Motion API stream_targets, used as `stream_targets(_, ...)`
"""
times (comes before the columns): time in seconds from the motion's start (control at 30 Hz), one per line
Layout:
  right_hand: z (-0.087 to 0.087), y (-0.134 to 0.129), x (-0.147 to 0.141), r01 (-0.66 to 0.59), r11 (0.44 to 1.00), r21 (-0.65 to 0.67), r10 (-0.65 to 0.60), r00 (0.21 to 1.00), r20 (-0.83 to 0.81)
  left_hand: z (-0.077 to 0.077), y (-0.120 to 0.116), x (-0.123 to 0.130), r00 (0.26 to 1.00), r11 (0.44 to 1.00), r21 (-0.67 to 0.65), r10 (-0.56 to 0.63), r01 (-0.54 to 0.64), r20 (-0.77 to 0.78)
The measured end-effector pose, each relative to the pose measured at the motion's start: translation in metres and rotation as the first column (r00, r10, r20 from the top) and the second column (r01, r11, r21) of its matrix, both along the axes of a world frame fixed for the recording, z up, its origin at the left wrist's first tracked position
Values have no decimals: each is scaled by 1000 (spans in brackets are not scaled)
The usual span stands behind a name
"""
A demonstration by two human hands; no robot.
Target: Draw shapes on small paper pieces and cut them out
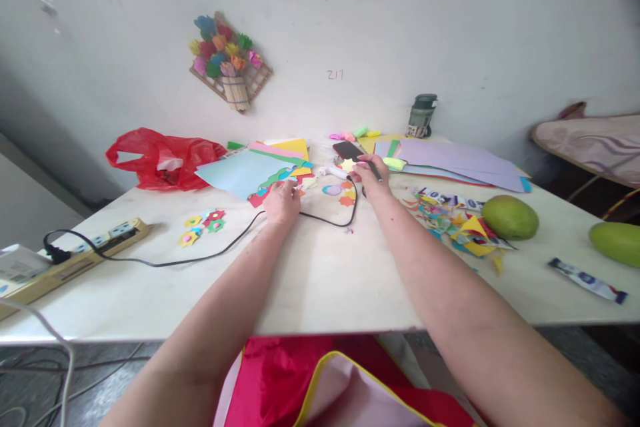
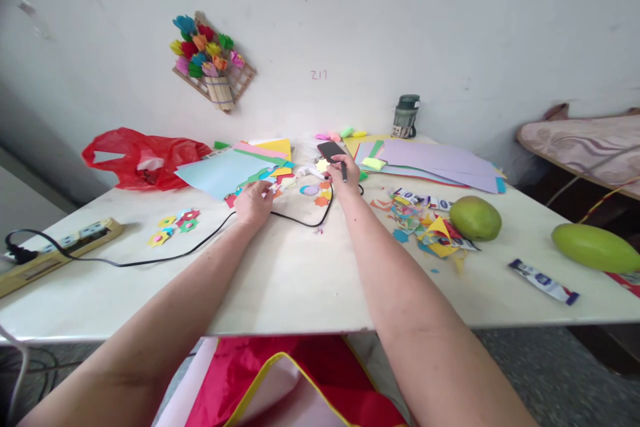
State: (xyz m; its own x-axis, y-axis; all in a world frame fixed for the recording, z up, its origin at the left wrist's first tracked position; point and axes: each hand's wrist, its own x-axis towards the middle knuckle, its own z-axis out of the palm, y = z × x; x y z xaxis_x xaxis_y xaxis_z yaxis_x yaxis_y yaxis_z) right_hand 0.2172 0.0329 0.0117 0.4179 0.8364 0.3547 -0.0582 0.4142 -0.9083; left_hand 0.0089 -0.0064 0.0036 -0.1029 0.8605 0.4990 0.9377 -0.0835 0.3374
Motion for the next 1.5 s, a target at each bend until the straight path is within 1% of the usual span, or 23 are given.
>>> stream_targets(0.07, 0, 0, 0, -4, 1000, 7, 4, 1000, 11, -1, 0, 2, 999, 1000, -8, -29, 29, -46)
stream_targets(0.13, -1, 0, 0, -1, 1000, 16, 1, 1000, 21, -2, 0, 4, 990, 996, -28, -83, 80, -114)
stream_targets(0.27, -2, 0, 0, -2, 1000, 25, 0, 999, 53, -5, 3, 9, 938, 978, -47, -210, 205, -277)
stream_targets(0.33, -2, 0, -1, -12, 1000, 25, 10, 998, 69, -6, 5, 11, 917, 971, -47, -236, 233, -323)
stream_targets(0.4, -3, -1, -3, -25, 999, 19, 24, 997, 77, -4, 8, 13, 914, 971, -52, -237, 232, -329)
stream_targets(0.47, -3, -2, -6, -49, 999, -5, 50, 995, 82, 1, 11, 14, 944, 983, -47, -183, 177, -273)
stream_targets(0.5, -3, -3, -9, -66, 997, -28, 69, 993, 91, 5, 13, 13, 969, 992, -36, -123, 118, -212)
stream_targets(0.53, -2, -4, -11, -86, 995, -53, 91, 990, 104, 8, 15, 11, 992, 999, -40, -33, 28, -122)
stream_targets(0.57, -2, -5, -14, -105, 992, -77, 113, 986, 119, 11, 17, 9, 998, 997, -60, 56, -57, -13)
stream_targets(0.6, -1, -7, -16, -126, 987, -99, 139, 981, 138, 13, 19, 6, 986, 987, -93, 140, -131, 93)
stream_targets(0.67, 1, -12, -21, -157, 980, -119, 177, 968, 176, 14, 22, -2, 945, 969, -144, 231, -201, 232)
stream_targets(0.7, 2, -14, -23, -169, 978, -125, 192, 960, 205, 12, 23, -6, 926, 964, -154, 254, -217, 278)
stream_targets(0.77, 3, -18, -27, -169, 976, -134, 199, 946, 257, 9, 25, -14, 910, 965, -167, 248, -202, 332)
stream_targets(0.83, 3, -21, -30, -170, 972, -161, 211, 934, 289, 6, 25, -19, 911, 971, -153, 228, -185, 343)
stream_targets(1.0, -2, -22, -35, -199, 958, -206, 263, 897, 356, 4, 25, -26, 942, 973, -163, 204, -165, 266)
stream_targets(1.17, -4, -27, -39, -223, 931, -288, 315, 890, 330, 4, 23, -29, 975, 980, -173, 131, -99, 182)
stream_targets(1.37, -6, -30, -38, -232, 932, -279, 329, 864, 381, 4, 19, -21, 999, 993, -120, 18, -15, 29)
stream_targets(1.5, -9, -26, -38, -224, 931, -288, 326, 864, 383, 5, 17, -18, 997, 988, -148, 27, -37, -69)
